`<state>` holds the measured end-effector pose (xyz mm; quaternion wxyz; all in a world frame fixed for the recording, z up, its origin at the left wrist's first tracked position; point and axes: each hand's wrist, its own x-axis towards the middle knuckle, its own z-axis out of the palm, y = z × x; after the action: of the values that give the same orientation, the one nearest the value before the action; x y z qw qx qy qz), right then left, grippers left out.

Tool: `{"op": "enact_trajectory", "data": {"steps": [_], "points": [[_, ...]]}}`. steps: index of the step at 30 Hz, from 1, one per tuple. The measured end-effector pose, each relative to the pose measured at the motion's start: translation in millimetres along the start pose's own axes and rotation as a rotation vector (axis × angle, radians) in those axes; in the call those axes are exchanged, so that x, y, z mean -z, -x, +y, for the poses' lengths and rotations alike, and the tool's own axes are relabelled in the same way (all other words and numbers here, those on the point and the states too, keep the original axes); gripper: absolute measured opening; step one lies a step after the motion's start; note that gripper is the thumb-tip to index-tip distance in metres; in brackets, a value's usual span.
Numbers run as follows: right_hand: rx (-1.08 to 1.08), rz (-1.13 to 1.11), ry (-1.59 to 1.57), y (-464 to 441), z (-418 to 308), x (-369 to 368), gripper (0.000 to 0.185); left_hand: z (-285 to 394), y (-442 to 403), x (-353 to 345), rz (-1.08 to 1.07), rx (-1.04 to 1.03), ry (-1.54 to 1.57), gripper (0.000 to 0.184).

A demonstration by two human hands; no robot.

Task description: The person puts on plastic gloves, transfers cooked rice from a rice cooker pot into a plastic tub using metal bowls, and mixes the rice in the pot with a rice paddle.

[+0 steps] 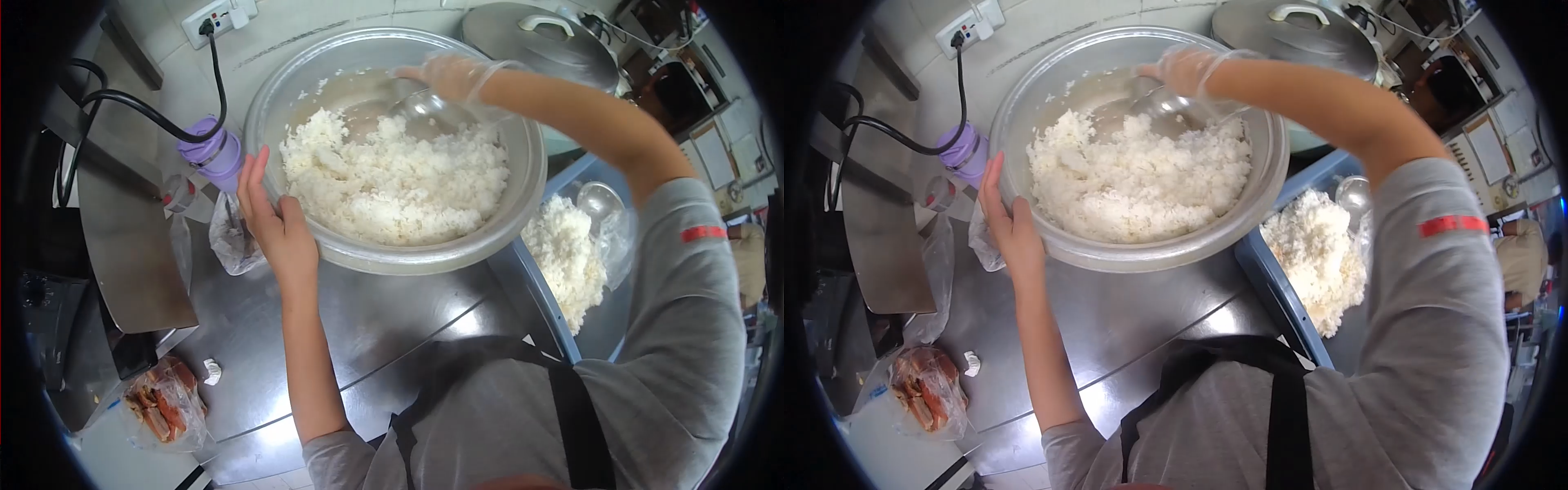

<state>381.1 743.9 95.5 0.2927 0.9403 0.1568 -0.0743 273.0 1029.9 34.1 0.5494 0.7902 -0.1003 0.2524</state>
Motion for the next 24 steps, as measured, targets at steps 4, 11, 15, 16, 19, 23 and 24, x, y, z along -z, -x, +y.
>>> {"op": "enact_trajectory", "data": {"steps": [4,11,15,16,19,23,24], "points": [[-0.196,-0.150,-0.226,58,-2,10,0.069,8,5,-1,0.014,-0.058,-0.145,0.057],[-0.456,-0.252,-0.985,94,-1,-9,0.070,4,12,-5,0.128,-0.042,-0.105,0.049],[-0.324,-0.380,-1.372,100,12,-39,0.078,-1,21,-11,0.206,-0.144,-0.008,0.044],[-0.389,-0.368,-1.431,104,5,-43,0.067,-1,21,-11,0.204,-0.143,-0.017,0.044],[-0.518,-0.353,-1.541,109,3,-58,0.050,-1,17,-14,0.226,-0.088,0.158,0.050],[-0.195,-0.475,-1.663,112,1,-74,0.007,-4,16,-16,0.234,-0.066,0.223,0.063],[-0.164,-0.447,-1.650,112,-4,-72,0.015,-3,16,-16,0.234,-0.063,0.206,0.066]]}}
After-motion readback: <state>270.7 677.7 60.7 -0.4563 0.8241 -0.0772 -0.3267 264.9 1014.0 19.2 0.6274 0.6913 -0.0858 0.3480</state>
